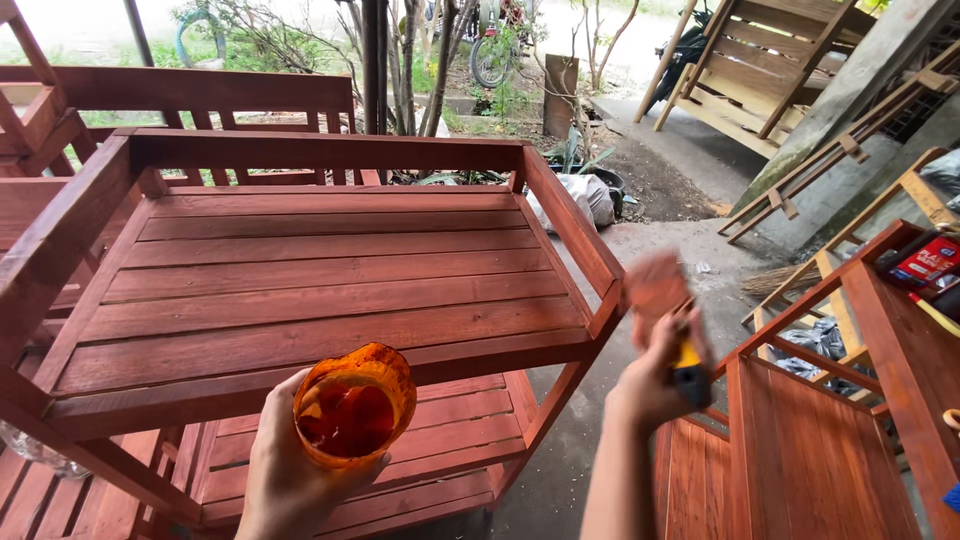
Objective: The person applies reddish-brown stain to a wooden table using a cloth. They repeatedly dip the cloth into a small orange container and wipe the tabletop and frame, moving around the table to cover different sections.
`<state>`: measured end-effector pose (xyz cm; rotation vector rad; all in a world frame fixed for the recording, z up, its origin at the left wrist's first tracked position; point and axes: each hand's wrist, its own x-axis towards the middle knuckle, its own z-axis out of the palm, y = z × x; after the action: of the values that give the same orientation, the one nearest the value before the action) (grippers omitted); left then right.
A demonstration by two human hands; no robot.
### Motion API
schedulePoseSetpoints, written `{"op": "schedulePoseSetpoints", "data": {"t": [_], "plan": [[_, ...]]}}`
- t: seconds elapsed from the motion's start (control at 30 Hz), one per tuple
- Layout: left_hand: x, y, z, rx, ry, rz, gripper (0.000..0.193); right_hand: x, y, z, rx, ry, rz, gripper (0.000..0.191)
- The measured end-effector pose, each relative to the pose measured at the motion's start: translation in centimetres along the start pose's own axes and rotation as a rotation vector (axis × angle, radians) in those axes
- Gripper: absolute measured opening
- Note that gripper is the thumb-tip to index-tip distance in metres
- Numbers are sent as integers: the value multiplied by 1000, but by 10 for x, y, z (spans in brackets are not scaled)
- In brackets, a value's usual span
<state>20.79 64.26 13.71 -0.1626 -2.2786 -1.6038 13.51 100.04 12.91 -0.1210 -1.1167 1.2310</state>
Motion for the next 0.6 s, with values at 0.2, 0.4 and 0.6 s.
{"op": "schedulePoseSetpoints", "data": {"t": [0.2, 0.4, 0.6], "plan": [[2, -7, -16, -105, 33, -46, 104, 9, -35, -3, -391, -256, -422, 19], [6, -22, -30, -96, 51, -50, 106, -46, -2, -34, -904, -799, -523, 23], [4, -34, -37, -138, 53, -6, 99, -20, -6, -12, -891, -790, -549, 30]]}}
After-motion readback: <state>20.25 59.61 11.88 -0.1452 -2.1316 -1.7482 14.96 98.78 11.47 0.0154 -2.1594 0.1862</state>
